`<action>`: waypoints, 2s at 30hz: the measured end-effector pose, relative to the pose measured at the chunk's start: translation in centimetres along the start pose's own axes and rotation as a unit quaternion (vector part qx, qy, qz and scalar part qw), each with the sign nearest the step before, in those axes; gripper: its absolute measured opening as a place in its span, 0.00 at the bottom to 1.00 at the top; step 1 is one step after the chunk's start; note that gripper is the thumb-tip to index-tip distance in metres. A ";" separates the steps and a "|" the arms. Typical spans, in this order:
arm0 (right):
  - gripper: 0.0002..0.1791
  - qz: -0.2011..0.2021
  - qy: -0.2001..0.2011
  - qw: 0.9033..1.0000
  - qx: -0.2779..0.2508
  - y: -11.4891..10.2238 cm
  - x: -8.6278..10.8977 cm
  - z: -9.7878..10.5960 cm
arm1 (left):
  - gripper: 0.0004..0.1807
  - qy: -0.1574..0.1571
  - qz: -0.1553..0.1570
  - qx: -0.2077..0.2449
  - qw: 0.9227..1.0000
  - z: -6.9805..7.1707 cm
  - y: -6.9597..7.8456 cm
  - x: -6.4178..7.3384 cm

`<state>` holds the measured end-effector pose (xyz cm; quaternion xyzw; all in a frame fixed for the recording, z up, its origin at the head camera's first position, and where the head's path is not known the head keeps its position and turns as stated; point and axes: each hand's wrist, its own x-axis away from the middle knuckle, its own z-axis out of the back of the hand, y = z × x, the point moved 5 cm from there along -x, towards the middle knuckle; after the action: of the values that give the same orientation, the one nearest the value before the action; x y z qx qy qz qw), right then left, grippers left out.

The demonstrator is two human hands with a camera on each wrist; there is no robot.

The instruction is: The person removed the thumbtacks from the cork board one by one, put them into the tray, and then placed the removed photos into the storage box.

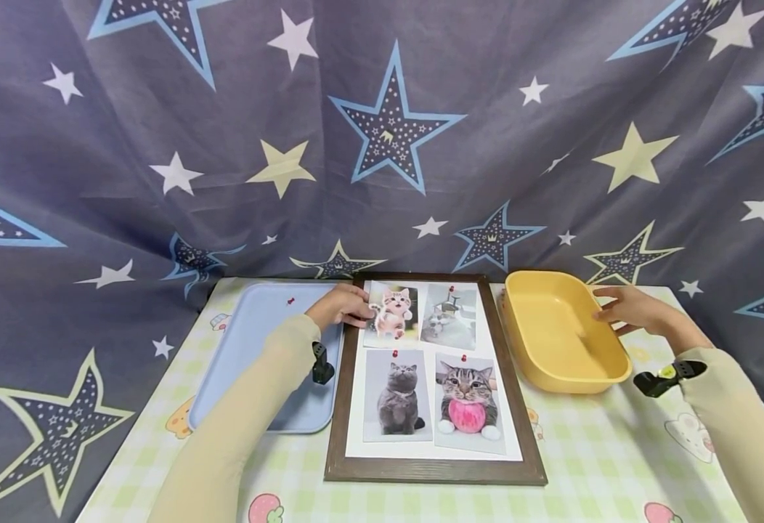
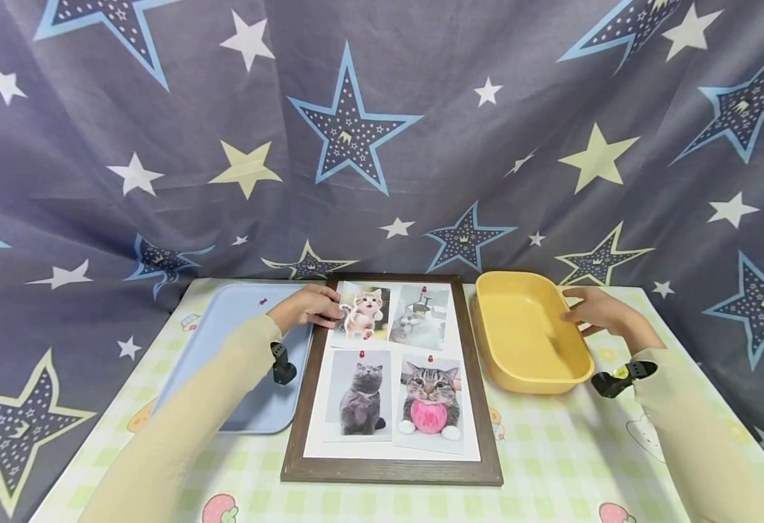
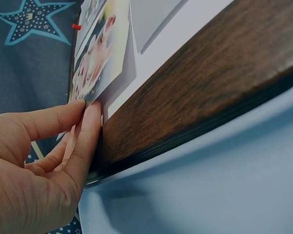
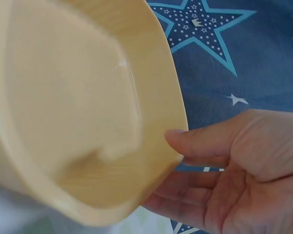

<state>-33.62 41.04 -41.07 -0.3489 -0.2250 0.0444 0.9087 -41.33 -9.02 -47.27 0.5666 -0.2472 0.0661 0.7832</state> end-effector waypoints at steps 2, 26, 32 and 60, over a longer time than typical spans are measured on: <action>0.40 -0.007 -0.016 1.000 -0.011 0.3 0.0 0.1 | 0.28 0.000 0.000 -0.002 1.000 0.0 0.0 0.0; 0.39 -0.078 -0.067 0.991 -0.087 1.8 -0.5 0.9 | 0.26 -0.013 -0.004 -0.005 1.000 0.4 -1.0 -2.2; 0.39 -0.082 -0.065 0.991 -0.083 1.7 -0.5 1.1 | 0.27 -0.009 0.008 -0.006 1.000 0.0 0.3 0.3; 0.37 -0.075 -0.048 0.992 -0.085 1.4 -0.5 0.8 | 0.32 -0.020 0.023 -0.030 0.999 0.2 0.4 0.1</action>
<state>-34.32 42.45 -41.62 -0.4050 -0.2967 -0.0264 0.8644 -41.48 -9.08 -46.81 0.5383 -0.2778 0.0656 0.7930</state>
